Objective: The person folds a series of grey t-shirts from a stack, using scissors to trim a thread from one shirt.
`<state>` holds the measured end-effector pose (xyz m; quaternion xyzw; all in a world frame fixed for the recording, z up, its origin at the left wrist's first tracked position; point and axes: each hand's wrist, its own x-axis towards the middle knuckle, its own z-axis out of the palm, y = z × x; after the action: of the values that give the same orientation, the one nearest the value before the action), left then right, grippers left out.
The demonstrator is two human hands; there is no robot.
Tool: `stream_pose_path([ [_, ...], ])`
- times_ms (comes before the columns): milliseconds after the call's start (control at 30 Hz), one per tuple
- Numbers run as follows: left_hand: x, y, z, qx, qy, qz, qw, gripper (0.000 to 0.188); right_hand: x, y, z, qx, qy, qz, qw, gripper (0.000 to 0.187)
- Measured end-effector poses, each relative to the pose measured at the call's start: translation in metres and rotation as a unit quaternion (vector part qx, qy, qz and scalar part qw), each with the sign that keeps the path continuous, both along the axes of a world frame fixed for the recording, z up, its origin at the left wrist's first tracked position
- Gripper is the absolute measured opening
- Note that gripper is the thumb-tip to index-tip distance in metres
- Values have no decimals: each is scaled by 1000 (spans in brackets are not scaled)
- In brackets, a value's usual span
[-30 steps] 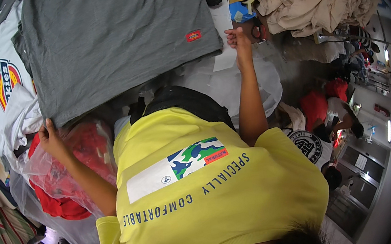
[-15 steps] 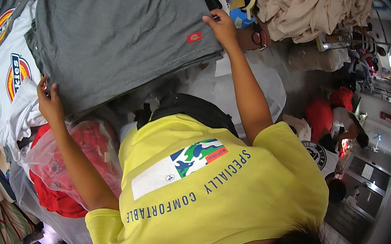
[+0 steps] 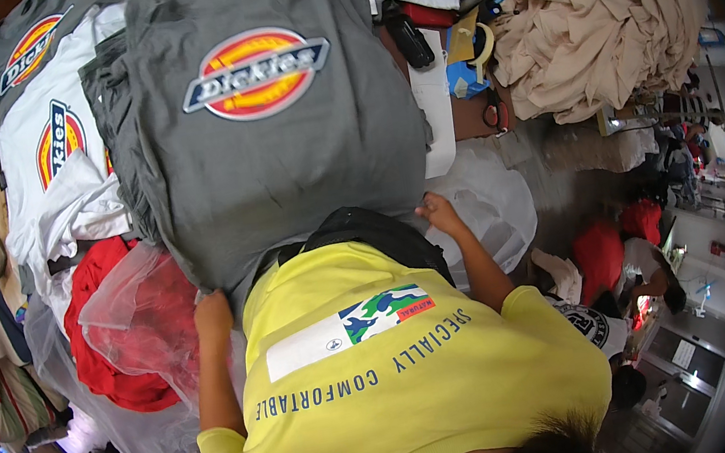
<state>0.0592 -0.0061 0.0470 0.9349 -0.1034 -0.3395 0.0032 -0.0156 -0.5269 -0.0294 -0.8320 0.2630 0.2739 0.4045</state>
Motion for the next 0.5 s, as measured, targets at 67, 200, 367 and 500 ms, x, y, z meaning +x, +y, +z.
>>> stream_pose_path([
  [67,-1,-8,-29,38,67,-56,995,22,-6,6,-20,-22,116,36,992,30],
  [200,67,-33,43,-81,222,37,971,24,44,5,41,107,270,209,934,25],
  [367,141,-38,87,-322,-288,145,890,34,143,10,156,230,-163,19,959,32],
  [500,181,-31,67,-210,-395,20,894,39,213,16,146,-58,-373,112,919,45],
])
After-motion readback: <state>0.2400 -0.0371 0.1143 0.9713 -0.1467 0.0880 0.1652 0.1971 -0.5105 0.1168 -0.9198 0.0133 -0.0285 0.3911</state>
